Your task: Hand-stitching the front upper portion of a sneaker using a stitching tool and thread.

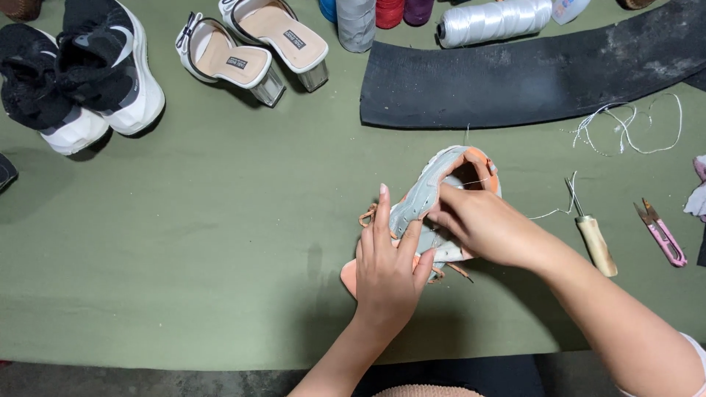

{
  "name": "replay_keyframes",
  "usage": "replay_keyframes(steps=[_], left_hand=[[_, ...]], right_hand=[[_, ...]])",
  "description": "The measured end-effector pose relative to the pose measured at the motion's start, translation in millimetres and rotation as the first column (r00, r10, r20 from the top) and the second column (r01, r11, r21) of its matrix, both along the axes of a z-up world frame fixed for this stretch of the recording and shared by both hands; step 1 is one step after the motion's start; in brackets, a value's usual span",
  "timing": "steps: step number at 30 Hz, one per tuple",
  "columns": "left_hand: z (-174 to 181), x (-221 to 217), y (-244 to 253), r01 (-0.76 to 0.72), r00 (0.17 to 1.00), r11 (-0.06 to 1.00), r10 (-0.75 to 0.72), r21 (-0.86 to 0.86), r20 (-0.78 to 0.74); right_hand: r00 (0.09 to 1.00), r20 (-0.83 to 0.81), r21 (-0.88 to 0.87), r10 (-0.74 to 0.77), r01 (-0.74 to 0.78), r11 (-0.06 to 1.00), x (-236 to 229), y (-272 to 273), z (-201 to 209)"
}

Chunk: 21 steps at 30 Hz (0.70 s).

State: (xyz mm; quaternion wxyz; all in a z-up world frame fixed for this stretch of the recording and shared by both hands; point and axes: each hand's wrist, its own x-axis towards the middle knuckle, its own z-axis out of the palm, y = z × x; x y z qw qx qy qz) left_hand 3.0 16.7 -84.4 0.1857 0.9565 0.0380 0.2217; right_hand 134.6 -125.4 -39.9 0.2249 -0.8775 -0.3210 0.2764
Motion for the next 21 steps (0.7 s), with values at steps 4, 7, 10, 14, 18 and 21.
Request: replay_keyframes(steps=[4,7,10,14,18,21], left_hand=[[-0.6,0.9,0.3,0.016,1.000,1.000,-0.016,0.000,0.024],[1.5,-0.6,0.9,0.020,1.000,1.000,-0.020,-0.008,0.024],[0.3,-0.6,-1.0,0.021,1.000,1.000,-0.021,-0.007,-0.015],[-3.6,-1.5,0.0,0.027,0.999,1.000,-0.027,-0.004,-0.017],[0.2,0.7,-0.9,0.024,1.000,1.000,-0.024,0.018,0.005],[-3.3,0.9,-1.6,0.039,0.992,0.999,-0.039,-0.002,0.117]], right_hand=[[0.985,-0.101,0.154,-0.139,0.154,0.976,5.5,-8.2,10.6],[0.992,0.012,0.167,-0.126,0.122,0.978,2.3,-7.7,-0.4],[0.987,0.162,0.013,0.025,-0.027,1.000,-3.4,1.7,-9.8],[0.949,0.233,-0.126,0.214,-0.188,0.974,3.6,0.3,-32.5],[0.972,0.158,-0.162,0.177,-0.151,0.975,3.1,0.3,-29.0],[0.934,0.192,-0.257,0.302,-0.249,0.934,-2.4,5.5,-4.3]])
